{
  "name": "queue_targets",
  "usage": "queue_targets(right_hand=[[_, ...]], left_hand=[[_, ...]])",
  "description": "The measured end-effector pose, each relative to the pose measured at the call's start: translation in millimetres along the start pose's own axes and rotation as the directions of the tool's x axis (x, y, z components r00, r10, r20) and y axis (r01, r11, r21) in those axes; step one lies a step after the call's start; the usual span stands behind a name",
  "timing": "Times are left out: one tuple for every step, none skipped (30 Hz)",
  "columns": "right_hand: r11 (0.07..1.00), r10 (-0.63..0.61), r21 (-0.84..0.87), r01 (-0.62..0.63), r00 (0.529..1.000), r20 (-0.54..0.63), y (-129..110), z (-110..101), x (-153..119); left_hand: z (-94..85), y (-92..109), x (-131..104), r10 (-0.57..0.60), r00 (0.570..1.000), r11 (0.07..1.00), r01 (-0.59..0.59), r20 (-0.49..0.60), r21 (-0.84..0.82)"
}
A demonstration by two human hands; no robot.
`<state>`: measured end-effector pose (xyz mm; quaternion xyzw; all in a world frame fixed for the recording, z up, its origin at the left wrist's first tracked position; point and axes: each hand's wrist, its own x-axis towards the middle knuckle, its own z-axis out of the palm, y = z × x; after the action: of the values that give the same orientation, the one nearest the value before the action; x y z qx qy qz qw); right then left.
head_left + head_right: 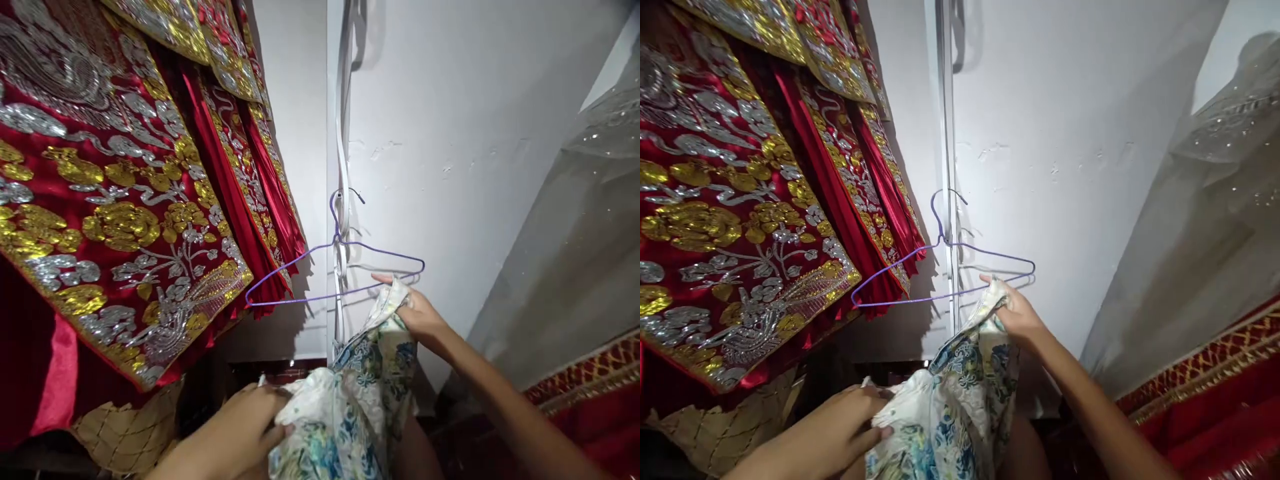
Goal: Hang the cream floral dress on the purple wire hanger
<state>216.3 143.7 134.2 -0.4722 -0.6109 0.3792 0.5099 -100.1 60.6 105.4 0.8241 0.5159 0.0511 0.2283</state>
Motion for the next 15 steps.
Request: queue_targets(right_hand=[[1.000,0.021,-0.019,-0.020,0.999,0.024,4,3,9],[0.998,0.028,-0.052,-0.025,0.999,0.046,7,6,17],[0.995,0.018,-0.094,-0.012,0.998,0.062,9,7,23],[0.990,-0.007,-0.140,0.017,0.997,0.074,10,7,27],[0.982,-0.042,-0.180,0.056,0.996,0.081,11,7,30],[0.974,-0.076,-0.209,0.092,0.993,0.085,11,5,31],[0.967,-0.100,-0.226,0.115,0.992,0.081,11,2,30],[0.964,-0.109,-0.235,0.122,0.992,0.068,10,-2,27],[0.965,-0.106,-0.236,0.114,0.993,0.047,10,-6,23],[0.969,-0.094,-0.228,0.096,0.995,0.022,10,-9,17],[0.974,-0.075,-0.213,0.073,0.997,-0.002,9,-12,10],[0.980,-0.054,-0.190,0.049,0.998,-0.018,8,-14,3],[0.987,-0.030,-0.160,0.025,0.999,-0.029,7,-14,-4],[0.992,-0.005,-0.125,0.001,0.999,-0.033,6,-13,-12],[0.996,0.018,-0.087,-0.021,0.999,-0.036,5,-11,-18]], left_hand=[[-7.8,-6,0,0.003,0.998,1.000,-0.004,-0.057,-0.014],[-15.7,-12,1,0.016,0.992,1.000,-0.019,-0.122,-0.018],[-23.3,-17,2,0.032,0.980,0.999,-0.034,-0.197,-0.010],[-30.5,-21,5,0.045,0.961,0.999,-0.045,-0.274,0.004],[-37.2,-25,8,0.051,0.937,0.999,-0.048,-0.345,0.018],[-43.0,-28,11,0.050,0.912,0.999,-0.044,-0.406,0.025],[-48.0,-31,14,0.044,0.889,0.999,-0.039,-0.456,0.022],[-52.1,-34,16,0.032,0.869,0.999,-0.031,-0.494,0.010],[-55.2,-36,16,0.017,0.855,1.000,-0.023,-0.519,-0.007],[-57.3,-37,17,-0.001,0.844,0.999,-0.017,-0.536,-0.028],[-58.5,-38,16,-0.018,0.832,0.998,-0.014,-0.554,-0.053],[-58.8,-37,15,-0.032,0.813,0.997,-0.019,-0.581,-0.081],[-58.3,-34,14,-0.041,0.787,0.993,-0.034,-0.616,-0.110],[-56.9,-30,14,-0.045,0.753,0.988,-0.061,-0.656,-0.139],[-55.0,-25,14,-0.046,0.712,0.981,-0.101,-0.700,-0.167]])
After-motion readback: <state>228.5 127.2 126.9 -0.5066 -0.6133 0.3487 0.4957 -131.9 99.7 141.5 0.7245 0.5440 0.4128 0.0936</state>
